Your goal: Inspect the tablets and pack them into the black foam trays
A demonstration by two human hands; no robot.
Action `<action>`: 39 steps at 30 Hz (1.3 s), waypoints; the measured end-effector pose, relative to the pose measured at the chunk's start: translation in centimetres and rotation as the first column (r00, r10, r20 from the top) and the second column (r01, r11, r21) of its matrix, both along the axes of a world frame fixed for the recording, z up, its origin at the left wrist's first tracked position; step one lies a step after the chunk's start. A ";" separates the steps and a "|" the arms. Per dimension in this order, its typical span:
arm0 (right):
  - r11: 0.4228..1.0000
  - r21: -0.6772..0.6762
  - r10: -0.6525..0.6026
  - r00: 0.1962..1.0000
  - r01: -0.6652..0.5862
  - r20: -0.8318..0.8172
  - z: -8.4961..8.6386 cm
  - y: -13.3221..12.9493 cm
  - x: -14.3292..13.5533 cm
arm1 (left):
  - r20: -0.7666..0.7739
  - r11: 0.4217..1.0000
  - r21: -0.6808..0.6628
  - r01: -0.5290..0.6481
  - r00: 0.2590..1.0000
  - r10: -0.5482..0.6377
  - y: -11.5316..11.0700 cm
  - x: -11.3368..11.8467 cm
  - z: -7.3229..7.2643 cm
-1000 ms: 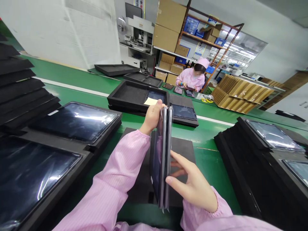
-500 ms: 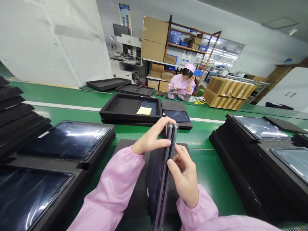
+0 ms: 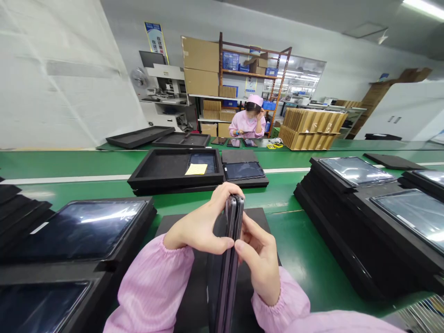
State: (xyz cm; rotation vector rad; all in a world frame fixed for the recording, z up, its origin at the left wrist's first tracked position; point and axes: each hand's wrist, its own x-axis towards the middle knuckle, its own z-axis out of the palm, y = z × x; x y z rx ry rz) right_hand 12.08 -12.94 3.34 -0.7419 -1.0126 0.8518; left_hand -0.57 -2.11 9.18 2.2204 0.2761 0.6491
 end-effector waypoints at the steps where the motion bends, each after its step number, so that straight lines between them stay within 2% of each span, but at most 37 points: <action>1: 0.999 0.013 -0.040 0.999 0.040 0.013 0.0 0.0 0.0 | -0.007 1.000 -0.002 0.006 1.000 -0.006 -0.1 0.0 0.1; 7: 0.959 0.079 -0.278 0.955 0.271 0.106 0.8 0.0 0.6 | -0.018 0.998 0.064 -0.018 1.000 0.019 -1.2 0.7 0.3; 12: 0.938 0.060 -0.346 0.929 0.341 0.130 1.3 0.1 0.9 | -0.007 0.996 0.085 -0.026 1.000 0.027 -1.3 1.1 0.1; 18: 0.960 -0.016 -0.278 0.961 0.278 0.007 1.2 0.2 1.6 | 0.024 0.995 0.097 -0.033 0.999 0.031 -1.8 1.9 -0.3; 25: 0.940 -0.071 -0.326 0.939 0.335 0.108 1.6 -0.2 2.1 | 0.057 0.995 0.062 -0.079 0.996 0.075 -2.2 2.8 -0.6; 33: 0.924 -0.037 -0.369 0.912 0.381 0.178 2.0 -0.9 2.4 | 0.087 0.992 0.085 -0.096 0.992 0.089 -2.7 3.0 -0.9; 37: 0.925 0.011 -0.374 0.903 0.380 0.211 1.2 -1.0 1.9 | 0.224 0.989 0.087 -0.117 0.970 0.095 -2.8 3.9 -2.4; 38: 0.926 0.024 -0.373 0.901 0.378 0.221 0.9 -1.0 1.7 | 0.294 0.985 0.057 -0.164 0.945 0.140 -2.7 4.2 -3.0; 39: 0.927 0.028 -0.369 0.898 0.374 0.241 0.6 -1.0 1.4 | 0.375 0.966 -0.005 -0.258 0.895 0.241 -2.5 4.5 -3.8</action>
